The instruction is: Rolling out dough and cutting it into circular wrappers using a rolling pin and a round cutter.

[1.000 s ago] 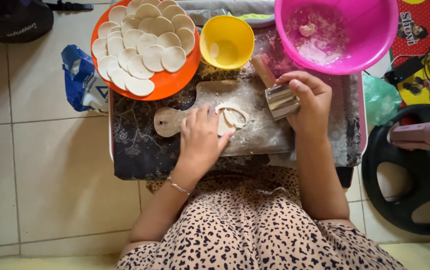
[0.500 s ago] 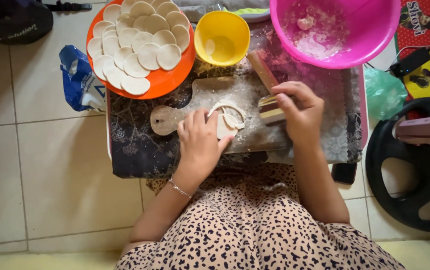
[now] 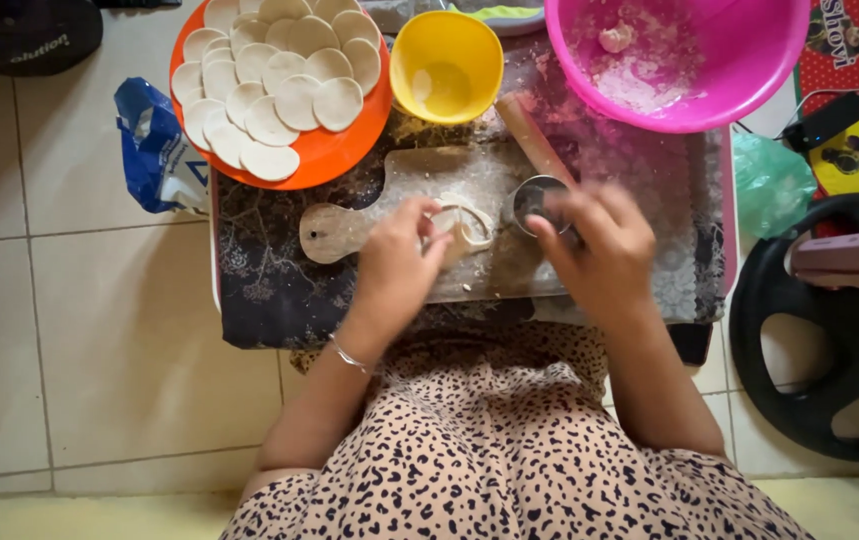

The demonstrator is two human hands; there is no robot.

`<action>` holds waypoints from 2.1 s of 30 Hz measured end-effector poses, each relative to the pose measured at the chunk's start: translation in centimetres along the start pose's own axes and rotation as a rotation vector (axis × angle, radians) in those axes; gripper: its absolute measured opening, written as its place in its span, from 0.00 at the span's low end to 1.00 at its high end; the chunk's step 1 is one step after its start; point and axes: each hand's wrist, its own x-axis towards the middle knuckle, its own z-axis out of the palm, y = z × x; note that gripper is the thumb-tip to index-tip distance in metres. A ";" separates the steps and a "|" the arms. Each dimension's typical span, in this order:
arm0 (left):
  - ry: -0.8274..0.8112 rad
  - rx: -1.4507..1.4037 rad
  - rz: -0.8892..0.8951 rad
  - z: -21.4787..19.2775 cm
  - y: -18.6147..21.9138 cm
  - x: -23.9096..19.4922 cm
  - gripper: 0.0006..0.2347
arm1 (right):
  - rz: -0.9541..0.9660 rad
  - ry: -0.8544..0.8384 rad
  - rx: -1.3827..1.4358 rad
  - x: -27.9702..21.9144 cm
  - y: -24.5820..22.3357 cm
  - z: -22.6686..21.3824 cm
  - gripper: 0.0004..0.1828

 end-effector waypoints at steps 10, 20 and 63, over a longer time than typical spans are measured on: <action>0.189 -0.431 -0.151 -5.0 -3.5 2.8 0.04 | 0.422 -0.926 0.532 1.0 -5.1 2.7 0.10; 0.320 -0.687 -0.261 -11.7 -8.3 3.1 0.12 | 0.310 -0.565 0.732 -0.6 -6.0 6.7 0.06; 0.011 0.159 0.337 4.6 0.0 0.8 0.09 | 0.071 -0.081 -0.252 -0.3 -0.4 -5.1 0.08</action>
